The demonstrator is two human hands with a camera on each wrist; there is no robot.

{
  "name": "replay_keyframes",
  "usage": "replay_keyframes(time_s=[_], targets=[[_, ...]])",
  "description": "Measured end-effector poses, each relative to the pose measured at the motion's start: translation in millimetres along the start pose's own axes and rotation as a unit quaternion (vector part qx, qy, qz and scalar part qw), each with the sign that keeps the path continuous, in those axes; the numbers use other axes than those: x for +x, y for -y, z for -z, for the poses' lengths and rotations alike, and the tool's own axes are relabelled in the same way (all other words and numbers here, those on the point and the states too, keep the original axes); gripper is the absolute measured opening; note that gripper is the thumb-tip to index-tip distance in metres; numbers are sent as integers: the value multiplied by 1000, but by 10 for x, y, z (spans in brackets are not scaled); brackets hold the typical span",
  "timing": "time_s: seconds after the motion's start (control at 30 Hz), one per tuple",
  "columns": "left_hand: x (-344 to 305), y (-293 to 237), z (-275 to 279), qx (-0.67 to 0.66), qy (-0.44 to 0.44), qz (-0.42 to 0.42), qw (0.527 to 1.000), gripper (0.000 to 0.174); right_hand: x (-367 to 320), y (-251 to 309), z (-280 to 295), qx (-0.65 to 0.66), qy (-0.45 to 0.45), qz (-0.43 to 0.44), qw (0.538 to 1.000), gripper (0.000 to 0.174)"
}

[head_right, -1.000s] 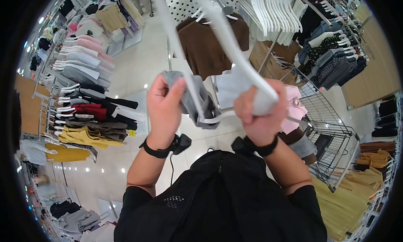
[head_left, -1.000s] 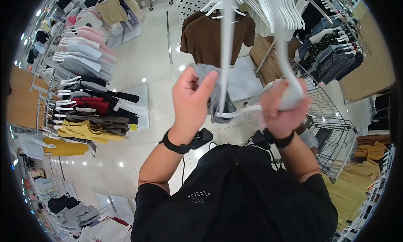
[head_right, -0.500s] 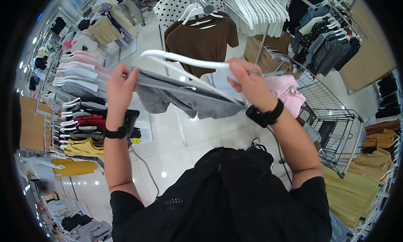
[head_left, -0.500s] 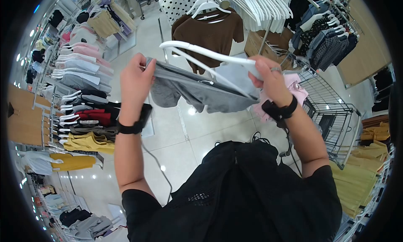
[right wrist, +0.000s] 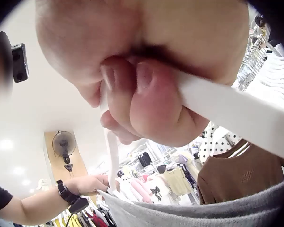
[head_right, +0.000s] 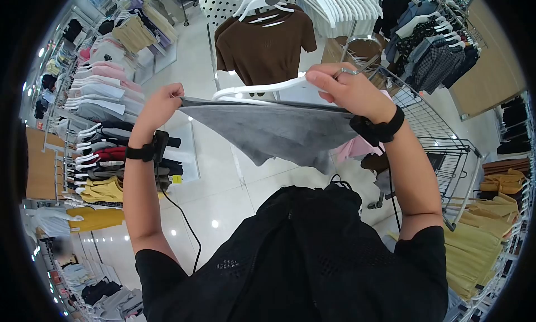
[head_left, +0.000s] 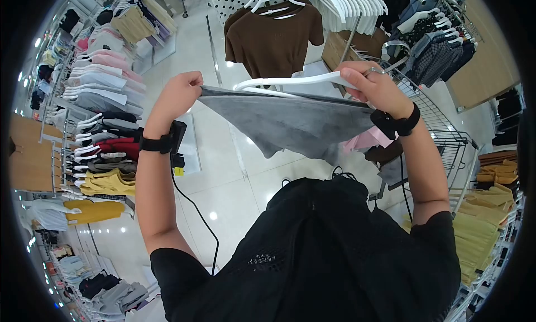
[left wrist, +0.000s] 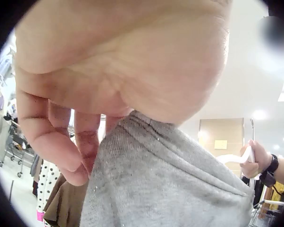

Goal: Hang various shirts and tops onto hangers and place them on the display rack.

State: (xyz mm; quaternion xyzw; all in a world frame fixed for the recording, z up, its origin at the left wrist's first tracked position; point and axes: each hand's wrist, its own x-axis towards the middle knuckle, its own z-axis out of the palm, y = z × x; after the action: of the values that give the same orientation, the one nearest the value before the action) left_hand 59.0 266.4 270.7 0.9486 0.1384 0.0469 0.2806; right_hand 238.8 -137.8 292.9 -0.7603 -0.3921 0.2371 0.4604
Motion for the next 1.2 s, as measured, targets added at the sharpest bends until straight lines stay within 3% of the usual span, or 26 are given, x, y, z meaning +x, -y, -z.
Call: replay_keyframes(time_s=[0.17, 0.33, 0.43, 0.5, 0.53, 0.6, 0.63, 0.67, 0.73, 0.87, 1.07, 1.13, 1.2], targets=[[107, -24, -45, -33, 27, 11, 999, 12, -23, -58, 121, 15, 29, -14, 999, 36], [118, -442, -343, -118, -5, 33, 992, 10, -53, -100, 118, -16, 31, -6, 999, 35], [149, -898, -611, -100, 0, -20, 995, 15, 7, -305, -71, -8, 20, 11, 1000, 32], [168, -1247, -771, -82, -10, -58, 995, 15, 87, -528, -253, -92, 22, 250, 964, 31], [193, -1401, -834, -104, 2, -56, 993, 15, 111, -581, -307, -90, 19, 250, 964, 31], [223, -1608, -954, -123, 16, -55, 991, 14, 124, -620, -390, -63, 14, 219, 974, 30], [233, -1686, -1006, -106, 21, -63, 992, 12, 84, -577, -377, 6, 12, 127, 992, 33], [236, -1736, -1039, -88, 25, -71, 993, 10, 75, -563, -310, 7, 10, 129, 992, 33], [250, -1725, -1111, -54, 7, -88, 995, 10, 43, -490, -161, 111, -3, -45, 993, 33], [275, -1703, -1111, -79, -10, -90, 993, 8, -94, -425, 0, 251, -22, -72, 965, 35], [304, -1817, -1178, -124, -27, -133, 983, 15, -192, -323, -31, 285, 5, -34, 958, 37], [257, -1902, -1194, -139, -55, -160, 976, 20, -122, -350, -37, 328, -69, -8, 942, 32], [150, -1958, -1213, -130, -65, -168, 975, 26, -83, -318, 18, 338, -82, -25, 937, 27]])
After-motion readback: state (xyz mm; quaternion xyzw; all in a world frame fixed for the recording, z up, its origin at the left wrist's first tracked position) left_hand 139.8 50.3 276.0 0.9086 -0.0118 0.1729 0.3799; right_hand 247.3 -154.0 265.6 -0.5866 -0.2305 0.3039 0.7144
